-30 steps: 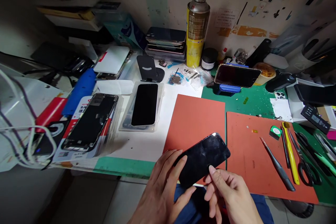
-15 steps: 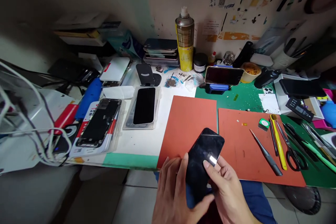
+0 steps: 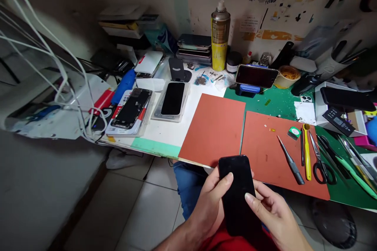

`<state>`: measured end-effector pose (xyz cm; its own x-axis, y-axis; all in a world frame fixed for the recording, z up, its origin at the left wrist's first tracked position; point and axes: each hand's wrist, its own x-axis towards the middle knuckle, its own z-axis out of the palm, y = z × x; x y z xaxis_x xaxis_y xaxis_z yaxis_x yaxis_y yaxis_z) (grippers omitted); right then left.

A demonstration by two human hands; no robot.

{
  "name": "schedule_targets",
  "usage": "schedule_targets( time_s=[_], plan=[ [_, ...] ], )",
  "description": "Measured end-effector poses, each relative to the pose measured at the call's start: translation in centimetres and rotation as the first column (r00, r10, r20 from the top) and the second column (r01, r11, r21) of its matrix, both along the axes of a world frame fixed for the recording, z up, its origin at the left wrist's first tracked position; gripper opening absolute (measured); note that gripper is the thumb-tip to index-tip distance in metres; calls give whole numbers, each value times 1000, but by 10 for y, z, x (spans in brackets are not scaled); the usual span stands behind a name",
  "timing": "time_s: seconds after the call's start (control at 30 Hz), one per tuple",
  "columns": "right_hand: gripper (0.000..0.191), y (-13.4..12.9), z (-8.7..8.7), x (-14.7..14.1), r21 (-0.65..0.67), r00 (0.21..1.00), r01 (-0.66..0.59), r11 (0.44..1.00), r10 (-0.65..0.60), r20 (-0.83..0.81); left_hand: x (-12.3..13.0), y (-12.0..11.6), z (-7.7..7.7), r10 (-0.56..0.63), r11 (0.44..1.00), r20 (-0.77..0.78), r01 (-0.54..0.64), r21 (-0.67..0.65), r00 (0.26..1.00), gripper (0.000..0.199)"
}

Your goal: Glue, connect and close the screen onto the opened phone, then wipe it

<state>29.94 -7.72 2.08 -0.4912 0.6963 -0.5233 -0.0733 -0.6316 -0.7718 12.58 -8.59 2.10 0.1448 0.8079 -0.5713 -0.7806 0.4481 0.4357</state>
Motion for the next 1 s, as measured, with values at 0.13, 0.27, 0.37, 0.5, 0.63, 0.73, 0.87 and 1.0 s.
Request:
schedule_targets(
  time_s=[0.13, 0.27, 0.37, 0.5, 0.63, 0.73, 0.87, 1.0],
  plan=[
    [42, -11, -8, 15, 117, 990, 19, 993, -35, 140, 13, -10, 0, 20, 1000, -39, -19, 15, 999, 43],
    [43, -20, -13, 28, 158, 962, -22, 987, -22, 271, 17, -15, 0, -17, 1000, -100, 19, 15, 995, 37],
    [42, -21, -13, 31, 173, 946, -33, 984, -25, 322, 20, -18, -3, -32, 999, -121, 32, -3, 992, 36],
    [41, -17, -10, 29, 206, 929, -34, 978, -45, 367, 22, -17, -8, 9, 1000, -96, -11, -18, 995, 34],
    [41, -18, -10, 28, 224, 913, -26, 974, -68, 402, 24, -15, -10, 38, 999, -29, -39, -34, 999, 31],
    [41, -21, -13, 28, 237, 903, -12, 972, -92, 421, 23, -15, -10, 38, 998, -10, -39, -46, 999, 31],
    [41, -21, -12, 26, 270, 882, -26, 963, -105, 460, 23, -13, -8, 39, 997, 13, -38, -72, 999, 34],
    [42, -13, -3, 25, 341, 855, -84, 936, -109, 508, 22, -11, -6, 41, 996, 55, -37, -85, 998, 35]
  ],
)
